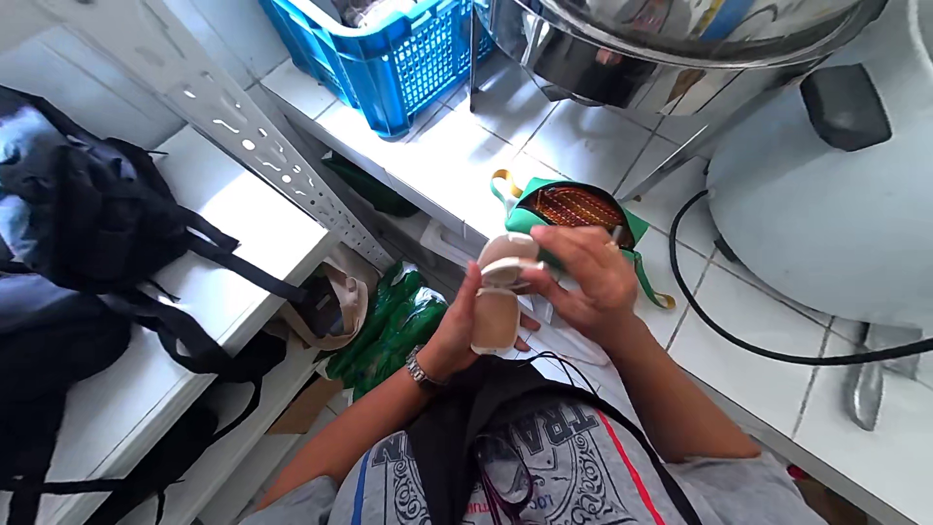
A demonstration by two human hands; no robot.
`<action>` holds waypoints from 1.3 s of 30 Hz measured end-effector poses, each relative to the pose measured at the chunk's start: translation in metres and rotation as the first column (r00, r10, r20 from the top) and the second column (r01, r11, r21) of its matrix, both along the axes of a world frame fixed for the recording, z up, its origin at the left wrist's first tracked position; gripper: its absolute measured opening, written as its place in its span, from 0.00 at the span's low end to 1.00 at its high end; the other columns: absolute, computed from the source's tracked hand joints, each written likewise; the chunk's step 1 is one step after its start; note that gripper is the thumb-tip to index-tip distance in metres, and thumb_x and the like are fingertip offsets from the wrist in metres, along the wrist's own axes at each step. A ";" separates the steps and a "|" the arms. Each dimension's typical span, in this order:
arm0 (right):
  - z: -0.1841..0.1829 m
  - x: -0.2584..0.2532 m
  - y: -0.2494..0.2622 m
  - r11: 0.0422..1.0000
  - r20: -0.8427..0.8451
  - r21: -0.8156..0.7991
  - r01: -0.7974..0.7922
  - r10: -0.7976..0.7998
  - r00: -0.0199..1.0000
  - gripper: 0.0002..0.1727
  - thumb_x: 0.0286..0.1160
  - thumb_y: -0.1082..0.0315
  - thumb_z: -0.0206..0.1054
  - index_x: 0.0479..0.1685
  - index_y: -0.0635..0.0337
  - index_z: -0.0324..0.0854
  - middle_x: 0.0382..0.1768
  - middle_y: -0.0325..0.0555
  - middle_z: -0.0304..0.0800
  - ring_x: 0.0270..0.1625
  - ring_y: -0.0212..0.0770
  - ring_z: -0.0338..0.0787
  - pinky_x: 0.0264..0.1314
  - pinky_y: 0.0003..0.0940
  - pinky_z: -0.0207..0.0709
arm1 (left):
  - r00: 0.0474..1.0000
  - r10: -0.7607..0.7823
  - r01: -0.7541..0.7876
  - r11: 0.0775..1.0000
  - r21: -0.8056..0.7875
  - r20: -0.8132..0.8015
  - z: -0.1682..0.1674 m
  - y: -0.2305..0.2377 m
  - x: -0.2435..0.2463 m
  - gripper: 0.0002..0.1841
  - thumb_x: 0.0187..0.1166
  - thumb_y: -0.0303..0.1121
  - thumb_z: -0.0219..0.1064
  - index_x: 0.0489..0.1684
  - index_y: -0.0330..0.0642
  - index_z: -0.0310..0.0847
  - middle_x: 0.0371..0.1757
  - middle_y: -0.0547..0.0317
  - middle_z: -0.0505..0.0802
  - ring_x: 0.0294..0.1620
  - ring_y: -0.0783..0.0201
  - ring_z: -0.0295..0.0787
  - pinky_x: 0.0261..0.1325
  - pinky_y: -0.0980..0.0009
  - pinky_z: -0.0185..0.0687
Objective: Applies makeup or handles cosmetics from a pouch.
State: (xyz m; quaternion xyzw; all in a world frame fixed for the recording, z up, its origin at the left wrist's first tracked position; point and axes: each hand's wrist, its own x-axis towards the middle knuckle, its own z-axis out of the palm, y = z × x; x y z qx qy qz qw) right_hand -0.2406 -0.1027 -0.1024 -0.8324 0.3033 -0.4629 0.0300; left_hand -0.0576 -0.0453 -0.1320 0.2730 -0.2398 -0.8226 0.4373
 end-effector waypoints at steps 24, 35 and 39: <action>0.003 -0.059 -0.064 0.258 -0.808 0.428 0.866 -0.321 0.495 0.22 0.76 0.57 0.74 0.43 0.75 0.85 0.46 0.75 0.89 0.54 0.76 0.88 0.47 0.75 0.74 | 0.965 0.248 -0.263 0.936 0.233 0.091 0.017 0.009 0.002 0.41 0.91 0.61 0.18 0.66 0.38 0.71 0.55 0.42 0.95 0.46 0.48 0.97 0.47 0.58 0.93; -0.012 -0.088 -0.052 0.468 -0.387 0.615 0.634 -0.522 0.760 0.18 0.63 0.63 0.85 0.47 0.66 0.91 0.36 0.59 0.92 0.41 0.58 0.89 0.50 0.64 0.77 | 0.944 0.321 -0.330 0.914 0.237 0.076 0.022 0.012 0.021 0.42 0.92 0.58 0.18 0.58 0.34 0.76 0.49 0.40 0.95 0.47 0.48 0.96 0.52 0.55 0.93; -0.012 -0.094 -0.036 0.616 0.219 0.734 0.287 -0.614 0.759 0.16 0.75 0.72 0.73 0.57 0.66 0.77 0.44 0.44 0.88 0.42 0.33 0.91 0.46 0.35 0.90 | 0.924 0.370 -0.382 0.905 0.185 0.099 0.023 0.002 0.016 0.39 0.92 0.58 0.21 0.63 0.35 0.74 0.52 0.40 0.95 0.51 0.48 0.96 0.55 0.55 0.92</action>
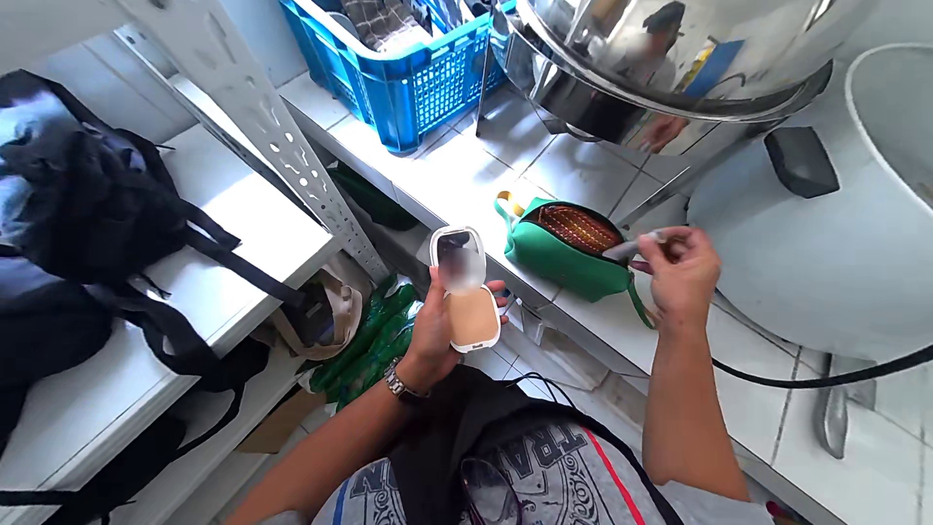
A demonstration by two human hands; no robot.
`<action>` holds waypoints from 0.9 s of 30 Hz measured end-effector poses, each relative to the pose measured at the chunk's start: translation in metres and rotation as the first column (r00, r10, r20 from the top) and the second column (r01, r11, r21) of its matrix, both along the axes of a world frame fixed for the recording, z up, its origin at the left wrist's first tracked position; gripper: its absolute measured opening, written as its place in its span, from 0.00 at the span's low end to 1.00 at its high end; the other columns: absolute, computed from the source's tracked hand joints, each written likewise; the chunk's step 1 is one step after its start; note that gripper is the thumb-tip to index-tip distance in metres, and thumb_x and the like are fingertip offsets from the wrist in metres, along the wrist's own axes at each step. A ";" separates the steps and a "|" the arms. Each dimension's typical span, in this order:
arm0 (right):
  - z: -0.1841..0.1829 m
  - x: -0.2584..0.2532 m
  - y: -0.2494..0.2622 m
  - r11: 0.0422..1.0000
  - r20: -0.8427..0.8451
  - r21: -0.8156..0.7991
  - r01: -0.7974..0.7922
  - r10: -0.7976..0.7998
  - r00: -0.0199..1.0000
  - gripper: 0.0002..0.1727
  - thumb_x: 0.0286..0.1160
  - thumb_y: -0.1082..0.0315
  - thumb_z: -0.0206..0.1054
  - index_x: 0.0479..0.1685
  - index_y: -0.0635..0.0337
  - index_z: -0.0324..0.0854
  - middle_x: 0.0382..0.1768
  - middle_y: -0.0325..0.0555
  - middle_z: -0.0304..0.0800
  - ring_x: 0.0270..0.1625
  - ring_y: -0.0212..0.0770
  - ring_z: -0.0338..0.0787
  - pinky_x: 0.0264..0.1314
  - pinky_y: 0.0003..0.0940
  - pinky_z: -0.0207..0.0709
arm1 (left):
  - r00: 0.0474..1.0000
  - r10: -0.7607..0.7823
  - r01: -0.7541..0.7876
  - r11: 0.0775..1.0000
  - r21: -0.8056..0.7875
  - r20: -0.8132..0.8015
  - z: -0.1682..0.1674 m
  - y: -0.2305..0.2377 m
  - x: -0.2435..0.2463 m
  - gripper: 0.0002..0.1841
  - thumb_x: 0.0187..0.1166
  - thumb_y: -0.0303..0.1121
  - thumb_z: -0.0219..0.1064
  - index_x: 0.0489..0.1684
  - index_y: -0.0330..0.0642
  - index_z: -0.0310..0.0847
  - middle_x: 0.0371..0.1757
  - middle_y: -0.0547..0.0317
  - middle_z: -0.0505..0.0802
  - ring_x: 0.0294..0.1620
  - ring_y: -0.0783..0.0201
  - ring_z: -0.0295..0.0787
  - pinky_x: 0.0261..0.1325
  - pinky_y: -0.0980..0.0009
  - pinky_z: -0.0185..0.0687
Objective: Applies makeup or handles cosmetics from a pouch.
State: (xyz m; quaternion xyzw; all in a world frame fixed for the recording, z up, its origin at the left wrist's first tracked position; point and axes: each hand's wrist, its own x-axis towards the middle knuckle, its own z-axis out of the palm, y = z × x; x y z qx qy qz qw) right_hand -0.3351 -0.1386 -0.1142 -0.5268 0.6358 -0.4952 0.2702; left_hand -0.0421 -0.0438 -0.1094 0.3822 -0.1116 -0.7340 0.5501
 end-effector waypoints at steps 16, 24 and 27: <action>0.005 0.112 0.056 0.795 0.548 0.115 -0.595 0.449 0.706 0.10 0.80 0.74 0.65 0.55 0.62 0.85 0.34 0.37 0.93 0.33 0.25 0.90 0.38 0.18 0.84 | 0.995 0.026 -0.042 0.985 -0.165 -0.097 0.011 -0.007 -0.010 0.39 0.90 0.63 0.24 0.77 0.46 0.71 0.67 0.47 0.90 0.64 0.52 0.91 0.64 0.57 0.87; 0.001 0.126 0.068 0.838 0.636 -0.030 -0.544 0.436 0.637 0.11 0.71 0.83 0.68 0.39 0.59 0.74 0.43 0.44 0.95 0.39 0.39 0.97 0.48 0.37 0.94 | 0.968 0.197 -0.217 0.967 -0.130 -0.155 0.012 0.005 0.008 0.36 0.91 0.63 0.26 0.79 0.51 0.69 0.70 0.48 0.89 0.66 0.50 0.90 0.65 0.54 0.86; -0.004 0.142 0.086 0.713 0.623 0.081 -0.697 0.509 0.593 0.15 0.68 0.80 0.73 0.48 0.64 0.72 0.41 0.44 0.91 0.38 0.38 0.95 0.44 0.36 0.94 | 0.966 0.210 -0.235 0.957 -0.170 -0.150 0.019 0.004 0.010 0.38 0.90 0.64 0.25 0.78 0.50 0.70 0.59 0.47 0.93 0.52 0.54 0.95 0.53 0.62 0.91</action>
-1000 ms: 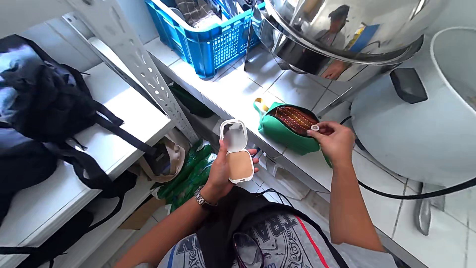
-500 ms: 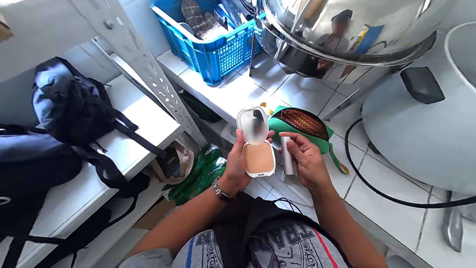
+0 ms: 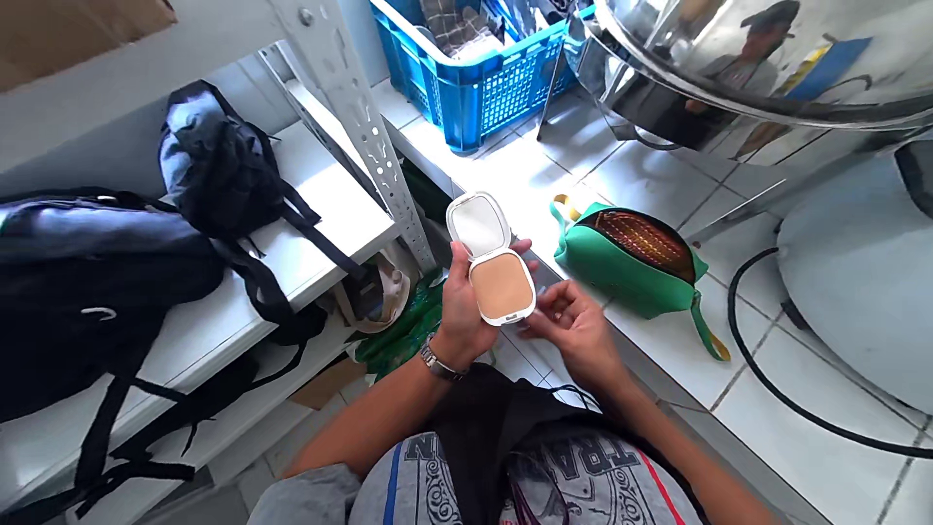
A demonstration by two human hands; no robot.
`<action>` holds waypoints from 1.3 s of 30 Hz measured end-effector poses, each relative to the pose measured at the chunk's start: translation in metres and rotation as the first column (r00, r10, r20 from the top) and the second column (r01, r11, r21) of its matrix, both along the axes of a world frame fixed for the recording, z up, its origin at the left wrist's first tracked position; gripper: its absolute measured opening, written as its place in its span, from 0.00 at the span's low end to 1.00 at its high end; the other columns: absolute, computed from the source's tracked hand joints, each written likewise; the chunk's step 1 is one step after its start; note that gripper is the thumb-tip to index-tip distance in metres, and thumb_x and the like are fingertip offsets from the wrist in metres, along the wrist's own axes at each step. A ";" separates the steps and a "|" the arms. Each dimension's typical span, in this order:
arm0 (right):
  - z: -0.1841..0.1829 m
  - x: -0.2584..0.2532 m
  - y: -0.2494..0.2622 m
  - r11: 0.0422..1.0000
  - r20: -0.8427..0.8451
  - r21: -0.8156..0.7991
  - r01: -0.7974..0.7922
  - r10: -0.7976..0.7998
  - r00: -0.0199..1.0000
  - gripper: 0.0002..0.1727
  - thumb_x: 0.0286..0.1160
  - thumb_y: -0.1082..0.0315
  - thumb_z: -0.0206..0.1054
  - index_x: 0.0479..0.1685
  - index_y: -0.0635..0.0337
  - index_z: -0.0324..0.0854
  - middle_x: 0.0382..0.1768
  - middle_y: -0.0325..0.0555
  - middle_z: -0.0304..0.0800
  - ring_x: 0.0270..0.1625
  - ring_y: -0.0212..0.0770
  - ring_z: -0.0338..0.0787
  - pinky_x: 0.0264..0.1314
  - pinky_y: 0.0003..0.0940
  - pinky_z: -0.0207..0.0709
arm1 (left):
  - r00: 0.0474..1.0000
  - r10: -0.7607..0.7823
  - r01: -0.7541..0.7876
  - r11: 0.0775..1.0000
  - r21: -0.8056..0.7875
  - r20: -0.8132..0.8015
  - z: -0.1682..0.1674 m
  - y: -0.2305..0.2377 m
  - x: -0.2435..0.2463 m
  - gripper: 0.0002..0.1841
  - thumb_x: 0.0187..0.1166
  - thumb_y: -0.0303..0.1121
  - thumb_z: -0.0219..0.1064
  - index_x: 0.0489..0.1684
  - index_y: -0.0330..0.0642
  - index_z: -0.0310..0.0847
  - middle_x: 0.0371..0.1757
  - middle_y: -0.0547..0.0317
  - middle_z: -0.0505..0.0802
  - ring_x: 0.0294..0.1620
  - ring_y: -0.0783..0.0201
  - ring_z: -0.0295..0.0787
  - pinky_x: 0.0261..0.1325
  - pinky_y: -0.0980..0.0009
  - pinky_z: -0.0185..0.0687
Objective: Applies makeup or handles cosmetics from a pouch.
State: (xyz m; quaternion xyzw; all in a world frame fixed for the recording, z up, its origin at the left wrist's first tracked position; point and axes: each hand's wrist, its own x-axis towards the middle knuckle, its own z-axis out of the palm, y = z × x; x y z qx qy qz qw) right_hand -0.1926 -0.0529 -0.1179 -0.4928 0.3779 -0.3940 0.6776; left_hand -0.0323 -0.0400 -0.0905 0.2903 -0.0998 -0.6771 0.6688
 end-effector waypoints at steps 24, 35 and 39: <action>0.001 0.004 -0.002 0.941 0.050 0.055 -0.333 0.330 0.943 0.10 0.76 0.79 0.66 0.52 0.66 0.83 0.36 0.38 0.97 0.36 0.32 0.96 0.45 0.29 0.92 | 0.945 0.291 -0.308 0.945 0.107 0.148 0.018 0.002 -0.017 0.34 0.92 0.61 0.29 0.66 0.52 0.79 0.48 0.59 0.93 0.50 0.65 0.93 0.53 0.66 0.90; -0.032 -0.016 -0.006 0.903 0.111 -0.120 -0.414 0.426 0.898 0.23 0.95 0.57 0.47 0.75 0.63 0.74 0.51 0.31 0.89 0.45 0.23 0.85 0.50 0.21 0.80 | 0.951 0.281 -0.288 0.957 0.038 0.132 0.024 0.000 0.025 0.36 0.91 0.64 0.26 0.76 0.54 0.71 0.62 0.54 0.93 0.56 0.61 0.94 0.50 0.68 0.91; -0.025 -0.019 -0.007 0.937 0.235 -0.175 -0.301 0.337 0.912 0.22 0.94 0.51 0.50 0.60 0.52 0.87 0.40 0.24 0.90 0.43 0.19 0.86 0.52 0.18 0.81 | 0.955 0.252 -0.265 0.962 0.067 0.153 0.022 0.004 0.030 0.36 0.90 0.65 0.27 0.76 0.54 0.72 0.60 0.52 0.94 0.56 0.58 0.95 0.49 0.66 0.92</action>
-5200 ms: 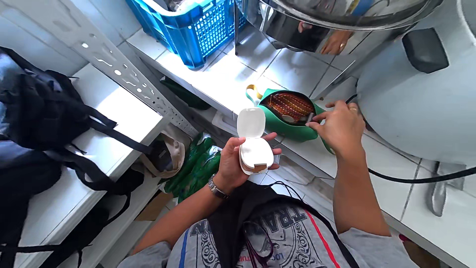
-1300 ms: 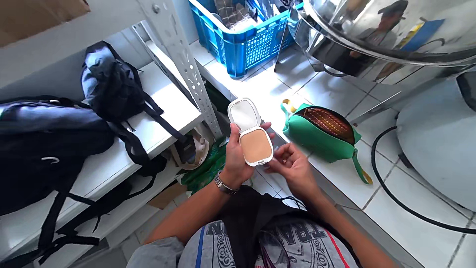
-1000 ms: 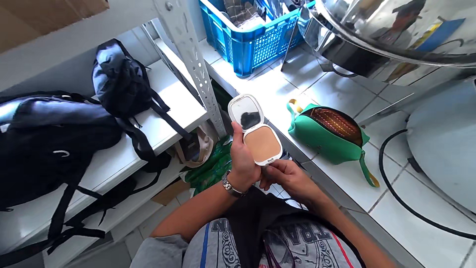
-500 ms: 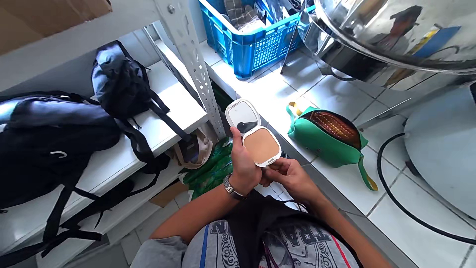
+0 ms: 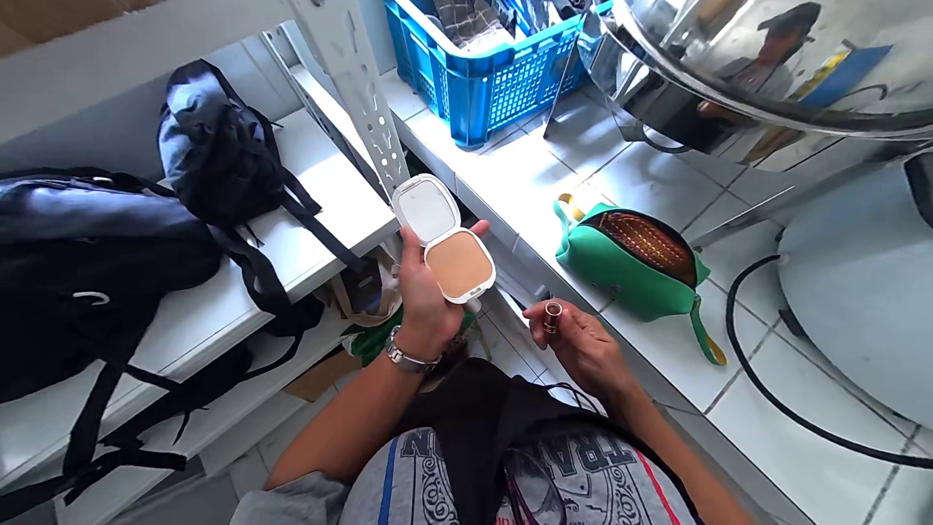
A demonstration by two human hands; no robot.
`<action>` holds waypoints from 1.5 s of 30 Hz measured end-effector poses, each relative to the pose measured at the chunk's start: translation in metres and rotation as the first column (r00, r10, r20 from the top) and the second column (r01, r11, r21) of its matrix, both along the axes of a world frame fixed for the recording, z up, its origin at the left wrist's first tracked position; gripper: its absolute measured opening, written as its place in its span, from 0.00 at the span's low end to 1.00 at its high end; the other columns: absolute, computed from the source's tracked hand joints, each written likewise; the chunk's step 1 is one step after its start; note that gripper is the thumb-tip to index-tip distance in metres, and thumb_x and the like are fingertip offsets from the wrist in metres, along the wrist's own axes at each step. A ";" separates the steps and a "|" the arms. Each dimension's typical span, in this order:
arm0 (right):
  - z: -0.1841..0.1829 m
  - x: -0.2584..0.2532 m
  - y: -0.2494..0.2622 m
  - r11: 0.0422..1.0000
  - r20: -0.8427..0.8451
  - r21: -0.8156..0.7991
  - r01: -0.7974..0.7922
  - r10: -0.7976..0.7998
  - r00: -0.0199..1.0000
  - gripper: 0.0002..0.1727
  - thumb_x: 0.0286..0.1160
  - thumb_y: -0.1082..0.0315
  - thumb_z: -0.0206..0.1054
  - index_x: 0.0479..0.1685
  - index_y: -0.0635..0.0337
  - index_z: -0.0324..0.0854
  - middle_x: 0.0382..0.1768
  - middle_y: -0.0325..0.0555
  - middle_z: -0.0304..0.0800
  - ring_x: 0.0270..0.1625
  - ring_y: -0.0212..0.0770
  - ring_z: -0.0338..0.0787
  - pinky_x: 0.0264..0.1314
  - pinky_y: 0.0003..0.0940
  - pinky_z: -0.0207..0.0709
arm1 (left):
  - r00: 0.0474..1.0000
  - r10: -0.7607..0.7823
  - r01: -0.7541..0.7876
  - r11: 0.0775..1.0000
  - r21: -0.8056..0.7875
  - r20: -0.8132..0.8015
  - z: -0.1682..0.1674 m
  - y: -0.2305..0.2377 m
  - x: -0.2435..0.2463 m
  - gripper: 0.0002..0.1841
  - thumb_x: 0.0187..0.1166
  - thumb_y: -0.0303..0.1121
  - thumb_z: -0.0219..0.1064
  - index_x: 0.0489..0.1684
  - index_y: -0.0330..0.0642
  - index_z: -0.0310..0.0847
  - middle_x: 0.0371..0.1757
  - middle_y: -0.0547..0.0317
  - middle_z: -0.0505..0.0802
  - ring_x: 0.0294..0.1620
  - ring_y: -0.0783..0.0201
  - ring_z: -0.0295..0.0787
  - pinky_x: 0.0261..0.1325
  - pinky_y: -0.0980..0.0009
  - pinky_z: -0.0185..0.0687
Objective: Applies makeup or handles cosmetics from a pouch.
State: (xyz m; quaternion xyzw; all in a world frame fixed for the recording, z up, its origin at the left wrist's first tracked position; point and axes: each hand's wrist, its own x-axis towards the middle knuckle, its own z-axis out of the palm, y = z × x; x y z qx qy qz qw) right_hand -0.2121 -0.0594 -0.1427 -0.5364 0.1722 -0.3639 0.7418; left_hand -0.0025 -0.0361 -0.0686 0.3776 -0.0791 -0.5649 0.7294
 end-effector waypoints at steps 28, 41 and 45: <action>0.037 -0.002 0.012 0.980 0.109 -0.161 0.117 -0.100 0.989 0.14 0.90 0.51 0.57 0.61 0.45 0.79 0.36 0.23 0.84 0.36 0.17 0.80 0.40 0.13 0.74 | 0.981 -0.191 0.192 0.980 -0.058 0.030 0.012 0.017 -0.022 0.40 0.89 0.65 0.23 0.60 0.49 0.80 0.44 0.48 0.97 0.44 0.58 0.97 0.44 0.67 0.93; 0.043 -0.010 0.012 0.965 0.201 -0.240 0.104 -0.055 0.978 0.16 0.91 0.46 0.53 0.58 0.41 0.80 0.36 0.22 0.85 0.36 0.15 0.80 0.39 0.10 0.72 | 0.940 -0.232 0.313 0.879 -0.359 0.251 0.019 0.036 -0.030 0.38 0.81 0.73 0.43 0.54 0.51 0.87 0.48 0.53 0.97 0.53 0.61 0.96 0.59 0.67 0.90; 0.039 -0.007 0.013 0.973 0.192 -0.168 0.161 -0.128 0.973 0.21 0.92 0.46 0.50 0.45 0.45 0.86 0.31 0.20 0.84 0.30 0.13 0.77 0.32 0.09 0.68 | 0.944 -0.211 0.294 0.886 -0.358 0.252 0.022 0.033 -0.029 0.37 0.82 0.73 0.40 0.61 0.55 0.83 0.48 0.53 0.97 0.51 0.60 0.96 0.55 0.66 0.92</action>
